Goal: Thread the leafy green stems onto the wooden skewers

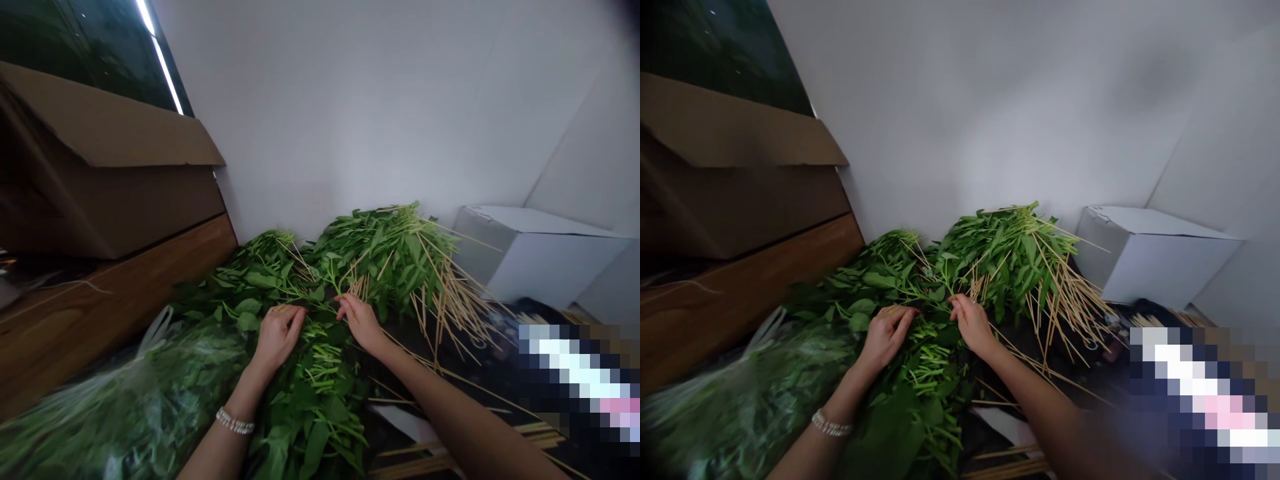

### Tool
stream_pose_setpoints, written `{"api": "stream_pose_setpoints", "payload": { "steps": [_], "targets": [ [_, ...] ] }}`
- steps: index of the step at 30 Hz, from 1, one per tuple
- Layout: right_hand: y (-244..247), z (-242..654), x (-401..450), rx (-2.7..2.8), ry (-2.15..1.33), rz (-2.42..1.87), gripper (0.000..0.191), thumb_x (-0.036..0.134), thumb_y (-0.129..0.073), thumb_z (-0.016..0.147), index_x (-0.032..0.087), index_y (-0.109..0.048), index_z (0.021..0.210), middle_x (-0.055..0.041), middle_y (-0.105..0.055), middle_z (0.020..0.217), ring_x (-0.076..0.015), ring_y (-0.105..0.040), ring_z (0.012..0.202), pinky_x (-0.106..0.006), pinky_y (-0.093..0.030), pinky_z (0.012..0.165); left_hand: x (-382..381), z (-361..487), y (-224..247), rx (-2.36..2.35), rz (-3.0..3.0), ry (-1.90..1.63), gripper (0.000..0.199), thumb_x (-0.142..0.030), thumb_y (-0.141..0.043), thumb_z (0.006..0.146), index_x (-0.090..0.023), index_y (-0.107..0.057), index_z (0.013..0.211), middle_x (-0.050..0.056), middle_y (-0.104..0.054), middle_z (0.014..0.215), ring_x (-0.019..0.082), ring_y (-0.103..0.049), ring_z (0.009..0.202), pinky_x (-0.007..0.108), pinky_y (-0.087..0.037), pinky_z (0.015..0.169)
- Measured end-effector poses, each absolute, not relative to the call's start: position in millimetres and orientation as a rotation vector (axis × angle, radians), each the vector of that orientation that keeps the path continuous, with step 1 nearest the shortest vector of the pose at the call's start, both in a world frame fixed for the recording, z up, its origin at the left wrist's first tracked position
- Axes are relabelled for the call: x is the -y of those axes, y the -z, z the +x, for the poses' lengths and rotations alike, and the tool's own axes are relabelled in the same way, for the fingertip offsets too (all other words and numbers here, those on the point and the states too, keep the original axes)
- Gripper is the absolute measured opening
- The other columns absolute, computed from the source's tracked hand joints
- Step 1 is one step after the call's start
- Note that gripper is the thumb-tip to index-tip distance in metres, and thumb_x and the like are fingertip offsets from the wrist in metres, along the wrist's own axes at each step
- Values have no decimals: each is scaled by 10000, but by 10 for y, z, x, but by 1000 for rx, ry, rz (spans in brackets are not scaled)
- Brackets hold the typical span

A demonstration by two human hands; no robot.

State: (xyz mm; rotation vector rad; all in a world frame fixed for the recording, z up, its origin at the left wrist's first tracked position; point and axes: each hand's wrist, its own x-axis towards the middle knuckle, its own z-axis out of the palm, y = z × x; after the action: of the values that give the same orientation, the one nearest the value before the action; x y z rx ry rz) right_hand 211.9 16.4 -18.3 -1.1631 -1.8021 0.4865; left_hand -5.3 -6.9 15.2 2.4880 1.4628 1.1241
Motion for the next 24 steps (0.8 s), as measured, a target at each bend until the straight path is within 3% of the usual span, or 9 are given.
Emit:
{"api": "stream_pose_setpoints", "payload": {
  "steps": [12,15,20,24],
  "targets": [
    [257,2170,-251,1813,-408,-1138,245,305,-381,965,202,-601,999,-30,-657,763,-195,-588,850,-296,-405,822,39,-72,-70,-1475,2325,-1275,328,-353,-446,936,-182,-710,845,65,-738,836,205,-667,814,334,-491,794],
    [229,2177,-254,1797,-422,-1141,210,303,-413,952,215,-599,910,-17,-641,737,-181,-578,797,-280,-403,787,27,-66,-49,-1447,2357,-1273,303,-355,-469,929,-189,-712,857,65,-741,849,208,-675,817,338,-500,790],
    [148,2125,-177,1780,-467,-1145,173,291,-440,944,215,-576,871,5,-642,705,-155,-584,728,-242,-406,697,10,-101,-63,-1444,2418,-1349,240,-326,-522,912,-220,-687,1049,57,-742,988,215,-676,914,367,-497,849],
    [103,2079,-126,1781,-513,-1126,181,291,-444,941,210,-580,853,15,-638,660,-144,-587,665,-229,-405,648,12,-117,-153,-1466,2438,-1379,212,-308,-533,901,-223,-699,1003,49,-746,967,210,-684,899,355,-508,835]
  ]
}}
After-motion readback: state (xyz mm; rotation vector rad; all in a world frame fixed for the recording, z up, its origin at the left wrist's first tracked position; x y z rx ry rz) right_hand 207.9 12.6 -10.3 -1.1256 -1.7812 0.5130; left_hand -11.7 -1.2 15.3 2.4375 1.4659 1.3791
